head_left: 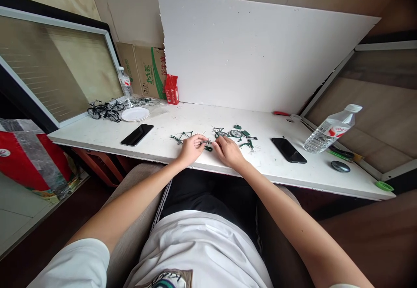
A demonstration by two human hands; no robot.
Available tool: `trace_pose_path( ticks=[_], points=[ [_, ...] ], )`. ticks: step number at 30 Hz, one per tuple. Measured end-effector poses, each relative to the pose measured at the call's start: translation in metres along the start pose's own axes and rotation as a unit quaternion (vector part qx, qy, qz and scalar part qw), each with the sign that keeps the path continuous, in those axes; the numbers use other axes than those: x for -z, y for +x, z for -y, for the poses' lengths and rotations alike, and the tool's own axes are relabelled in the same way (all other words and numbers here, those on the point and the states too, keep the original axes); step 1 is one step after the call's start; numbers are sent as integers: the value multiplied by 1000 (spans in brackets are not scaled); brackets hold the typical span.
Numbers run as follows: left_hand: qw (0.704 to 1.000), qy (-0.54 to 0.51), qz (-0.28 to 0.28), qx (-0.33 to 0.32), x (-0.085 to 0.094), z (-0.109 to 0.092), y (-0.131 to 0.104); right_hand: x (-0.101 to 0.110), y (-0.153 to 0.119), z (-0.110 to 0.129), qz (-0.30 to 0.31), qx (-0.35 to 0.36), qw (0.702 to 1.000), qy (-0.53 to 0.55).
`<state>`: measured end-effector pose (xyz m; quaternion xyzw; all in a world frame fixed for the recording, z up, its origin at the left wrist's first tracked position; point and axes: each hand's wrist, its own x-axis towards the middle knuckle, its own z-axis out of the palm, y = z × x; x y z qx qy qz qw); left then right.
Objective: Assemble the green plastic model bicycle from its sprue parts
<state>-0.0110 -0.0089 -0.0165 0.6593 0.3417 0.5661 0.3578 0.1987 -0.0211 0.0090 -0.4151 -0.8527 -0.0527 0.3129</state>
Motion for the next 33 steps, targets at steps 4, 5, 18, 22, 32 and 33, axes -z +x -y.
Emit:
trace_pose_path(
  ticks=[4,5,18,22,32,33],
  points=[
    [1000,-13,-23,-15,-1,2,0,2,-1,-1,5,3,999,51],
    [999,-14,-25,-15,-2,2,0,2,-1,-1,6,8,998,60],
    [999,5,-43,12,-2,2,2,0,0,-3,-17,36,997,62],
    [999,32,-44,9,-2,1,2,0,0,-3,-12,36,998,48],
    [998,46,-40,10,0,8,3,0,0,-6,-37,61,997,17],
    [998,49,-40,10,0,8,3,0,0,-6,-41,64,997,14]
  ],
)
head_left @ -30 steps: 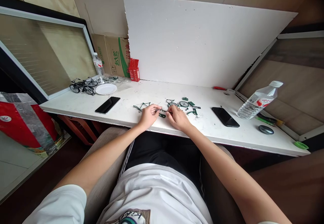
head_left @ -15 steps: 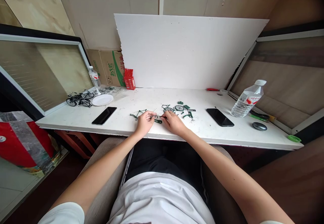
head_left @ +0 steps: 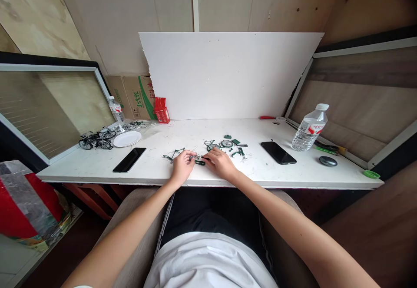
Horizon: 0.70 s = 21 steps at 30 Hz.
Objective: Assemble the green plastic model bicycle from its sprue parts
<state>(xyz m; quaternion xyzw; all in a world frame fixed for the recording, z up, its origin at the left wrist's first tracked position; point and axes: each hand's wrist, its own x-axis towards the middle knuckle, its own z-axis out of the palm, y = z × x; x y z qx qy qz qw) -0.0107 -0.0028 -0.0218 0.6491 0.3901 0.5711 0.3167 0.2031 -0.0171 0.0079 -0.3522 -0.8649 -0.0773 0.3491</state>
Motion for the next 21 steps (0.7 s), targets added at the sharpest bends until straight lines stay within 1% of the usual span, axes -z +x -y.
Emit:
trace_pose_path(
  ticks=[7,11,16,18,21],
  points=[
    [1000,7,-3,15,0,2,0,1,0,-2,-14,18,1000,-11],
    [1000,-4,3,10,0,1,0,1,0,-1,-5,16,999,-51],
    [999,-28,25,23,0,-4,-2,2,0,3,8,3,997,-82],
    [999,-31,19,29,0,-6,-2,2,0,4,2,3,996,-91],
    [999,-26,-10,42,1,-9,-2,3,0,6,-24,-10,994,-102]
  ],
)
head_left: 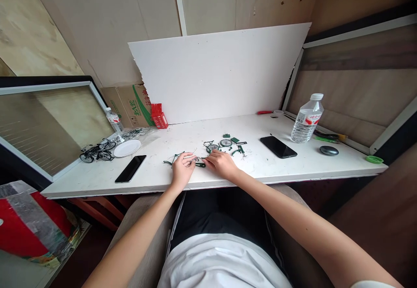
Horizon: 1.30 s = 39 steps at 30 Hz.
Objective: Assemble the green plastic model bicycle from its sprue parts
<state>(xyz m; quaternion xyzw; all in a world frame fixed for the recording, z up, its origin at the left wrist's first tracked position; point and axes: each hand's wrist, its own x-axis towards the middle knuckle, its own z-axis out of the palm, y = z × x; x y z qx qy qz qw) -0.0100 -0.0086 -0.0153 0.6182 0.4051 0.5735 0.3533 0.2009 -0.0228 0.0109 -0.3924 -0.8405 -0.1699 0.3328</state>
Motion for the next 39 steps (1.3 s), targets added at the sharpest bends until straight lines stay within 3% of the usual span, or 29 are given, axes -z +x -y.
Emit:
trace_pose_path(
  ticks=[4,17,29,39],
  points=[
    [1000,4,-16,14,1,-1,1,-1,0,1,-22,-32,999,12],
    [999,30,-2,36,-2,4,6,-4,-1,-3,-39,-23,997,65],
    [999,39,3,26,-1,10,5,-1,2,-1,-3,-47,996,74],
    [999,41,2,28,-2,3,5,-2,2,-1,9,-38,997,63]
  ],
)
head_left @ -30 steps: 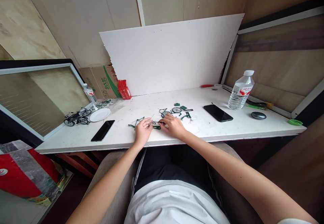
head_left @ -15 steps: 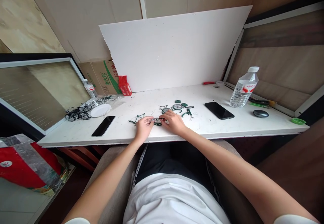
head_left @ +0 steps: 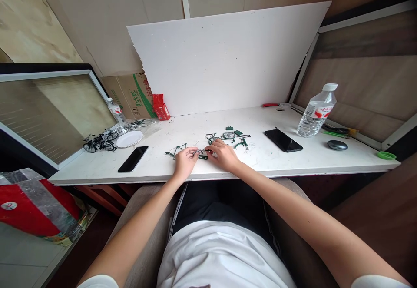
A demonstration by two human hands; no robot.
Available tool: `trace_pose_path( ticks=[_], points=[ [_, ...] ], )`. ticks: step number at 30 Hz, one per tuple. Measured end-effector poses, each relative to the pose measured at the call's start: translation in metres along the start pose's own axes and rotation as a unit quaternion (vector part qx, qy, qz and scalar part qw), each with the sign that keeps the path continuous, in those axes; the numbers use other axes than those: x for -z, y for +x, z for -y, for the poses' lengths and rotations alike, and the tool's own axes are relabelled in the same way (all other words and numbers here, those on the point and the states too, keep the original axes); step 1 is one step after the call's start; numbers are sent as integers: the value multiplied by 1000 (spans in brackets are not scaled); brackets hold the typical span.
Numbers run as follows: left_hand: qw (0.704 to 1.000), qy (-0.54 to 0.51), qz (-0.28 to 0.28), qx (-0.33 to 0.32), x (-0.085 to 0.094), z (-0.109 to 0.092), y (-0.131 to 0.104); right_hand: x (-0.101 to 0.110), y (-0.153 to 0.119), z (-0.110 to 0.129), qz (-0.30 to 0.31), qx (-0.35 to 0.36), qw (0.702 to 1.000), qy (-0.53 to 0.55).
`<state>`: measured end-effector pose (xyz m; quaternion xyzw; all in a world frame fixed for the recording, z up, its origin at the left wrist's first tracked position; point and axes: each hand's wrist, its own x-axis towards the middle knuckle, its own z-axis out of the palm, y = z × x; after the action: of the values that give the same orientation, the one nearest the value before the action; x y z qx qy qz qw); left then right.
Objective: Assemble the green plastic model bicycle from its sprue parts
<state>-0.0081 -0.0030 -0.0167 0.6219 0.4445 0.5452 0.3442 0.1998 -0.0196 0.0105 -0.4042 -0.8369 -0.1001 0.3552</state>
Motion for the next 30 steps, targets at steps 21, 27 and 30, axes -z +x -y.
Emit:
trace_pose_path(
  ticks=[21,27,30],
  points=[
    [996,48,-13,-70,-2,3,-5,-3,-1,-4,-9,89,996,-13],
    [995,62,-17,-78,-3,2,-5,-5,0,-4,-13,77,997,-7],
    [994,64,-18,-83,-3,3,-6,-4,0,-3,-9,70,997,-3]
  ],
)
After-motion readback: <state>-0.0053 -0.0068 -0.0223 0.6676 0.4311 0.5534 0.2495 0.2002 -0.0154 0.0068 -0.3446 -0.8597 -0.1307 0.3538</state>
